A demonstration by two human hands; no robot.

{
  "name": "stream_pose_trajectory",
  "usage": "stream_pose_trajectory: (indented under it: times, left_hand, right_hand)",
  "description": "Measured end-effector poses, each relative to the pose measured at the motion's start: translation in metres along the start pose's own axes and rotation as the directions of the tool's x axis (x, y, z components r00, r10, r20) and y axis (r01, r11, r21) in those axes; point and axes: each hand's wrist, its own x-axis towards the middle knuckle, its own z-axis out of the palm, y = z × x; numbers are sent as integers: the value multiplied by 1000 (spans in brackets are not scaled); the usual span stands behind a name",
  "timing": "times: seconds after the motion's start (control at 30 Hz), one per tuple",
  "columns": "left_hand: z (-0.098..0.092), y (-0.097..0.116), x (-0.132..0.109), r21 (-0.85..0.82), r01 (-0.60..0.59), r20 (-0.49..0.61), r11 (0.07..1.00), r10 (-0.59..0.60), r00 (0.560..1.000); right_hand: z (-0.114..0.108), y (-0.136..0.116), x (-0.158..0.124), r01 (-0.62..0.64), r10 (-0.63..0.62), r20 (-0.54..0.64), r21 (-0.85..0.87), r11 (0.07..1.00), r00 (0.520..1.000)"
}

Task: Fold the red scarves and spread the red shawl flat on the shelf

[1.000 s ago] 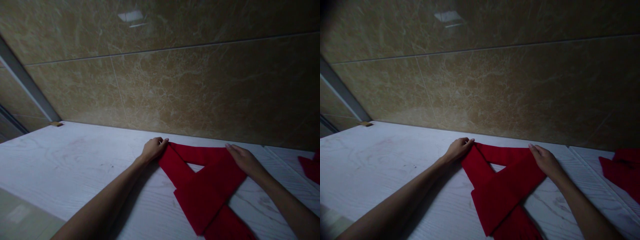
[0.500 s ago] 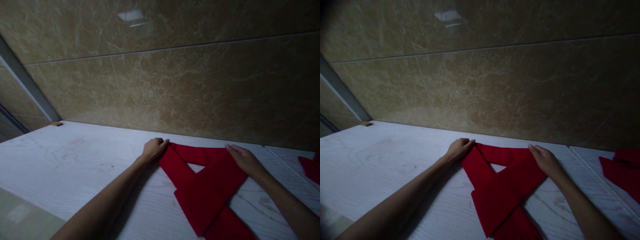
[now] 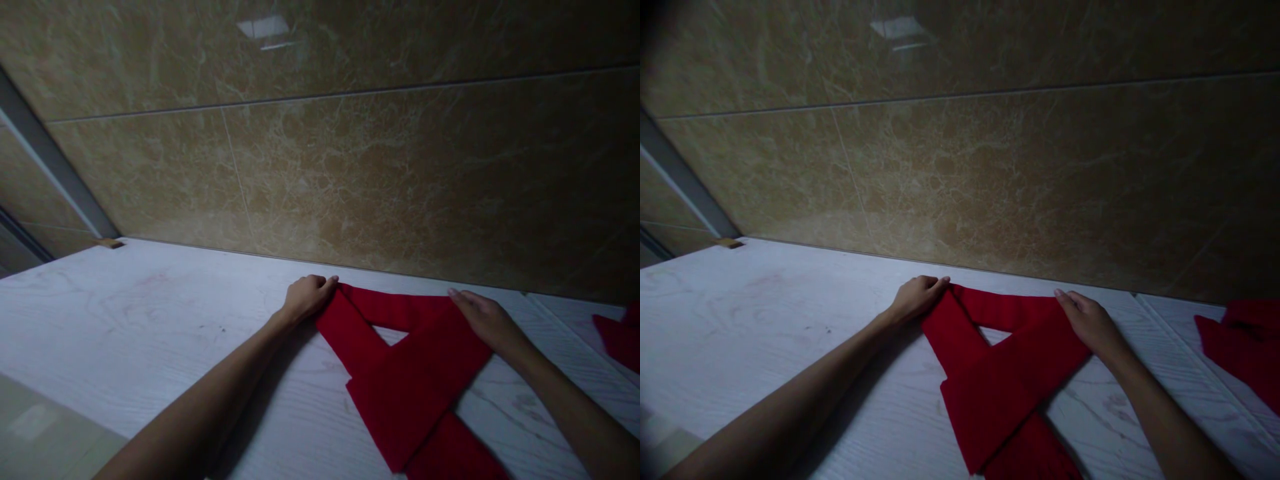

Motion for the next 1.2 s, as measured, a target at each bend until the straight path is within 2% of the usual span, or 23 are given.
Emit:
stream_pose_trajectory:
  times: [0.23,0.63,0.9,1.2]
  left_hand:
    - [2,-2,1,-6,-8,-10,1000,8,1000]
    - [3,-2,1,-6,4,-20,1000,-4,1000]
    - [3,-3,2,-1,12,-18,1000,-12,1000]
    - [-1,0,-1,2,3,1,1000,-3,1000]
  right_hand:
    - [1,7,4,33,-33,-26,-3,999,999]
    - [0,-4,0,54,-55,-25,-24,998,998]
    - [1,0,1,48,-49,-44,-10,999,998]
    - [1,1,2,17,-17,-9,-4,1000,1000]
